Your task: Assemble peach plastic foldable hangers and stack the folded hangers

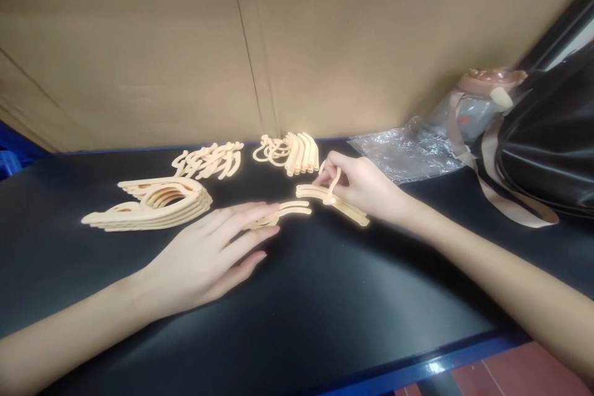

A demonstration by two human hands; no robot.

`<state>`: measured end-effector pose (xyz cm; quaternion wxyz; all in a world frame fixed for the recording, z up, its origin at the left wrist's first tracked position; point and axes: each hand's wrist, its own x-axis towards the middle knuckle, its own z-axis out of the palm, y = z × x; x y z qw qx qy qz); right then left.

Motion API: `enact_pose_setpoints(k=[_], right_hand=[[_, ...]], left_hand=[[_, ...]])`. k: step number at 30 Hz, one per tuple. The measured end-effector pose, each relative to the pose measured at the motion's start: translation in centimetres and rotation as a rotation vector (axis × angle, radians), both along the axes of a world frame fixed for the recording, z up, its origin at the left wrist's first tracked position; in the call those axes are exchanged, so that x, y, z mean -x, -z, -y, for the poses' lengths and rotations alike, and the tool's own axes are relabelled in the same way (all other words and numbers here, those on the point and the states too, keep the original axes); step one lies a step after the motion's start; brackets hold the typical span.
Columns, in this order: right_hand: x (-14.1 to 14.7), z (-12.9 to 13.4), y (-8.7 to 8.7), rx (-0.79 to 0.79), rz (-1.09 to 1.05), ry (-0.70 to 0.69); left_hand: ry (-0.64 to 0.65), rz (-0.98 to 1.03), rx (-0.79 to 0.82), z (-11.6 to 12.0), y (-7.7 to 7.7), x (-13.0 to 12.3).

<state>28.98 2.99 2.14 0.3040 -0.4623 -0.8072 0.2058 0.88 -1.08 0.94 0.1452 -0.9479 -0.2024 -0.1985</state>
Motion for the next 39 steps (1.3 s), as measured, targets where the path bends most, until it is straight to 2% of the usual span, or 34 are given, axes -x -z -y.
enact_pose_setpoints(k=[7, 17, 22, 29, 35, 39], right_hand=[[0.2, 0.1, 0.1, -0.12, 0.343, 0.066], [0.9, 1.0, 0.0, -0.185, 0.529, 0.058], [0.9, 1.3, 0.2, -0.075, 0.449, 0.077], [2.3, 2.9, -0.2, 0.177, 0.142, -0.044], [4.5, 5.0, 0.1, 0.131, 0.065, -0.096], [5.1, 5.6, 0.2, 0.207, -0.019, -0.141]], left_hand=[[-0.006, 0.025, 0.068, -0.2, 0.1, 0.1], [-0.002, 0.034, 0.094, -0.2, 0.0, 0.0], [-0.003, 0.042, 0.089, -0.2, 0.0, 0.1], [0.011, 0.109, 0.141, 0.2, 0.0, -0.1], [0.049, 0.165, 0.327, 1.6, -0.1, -0.7], [0.007, 0.212, 0.442, 1.9, -0.1, -0.8]])
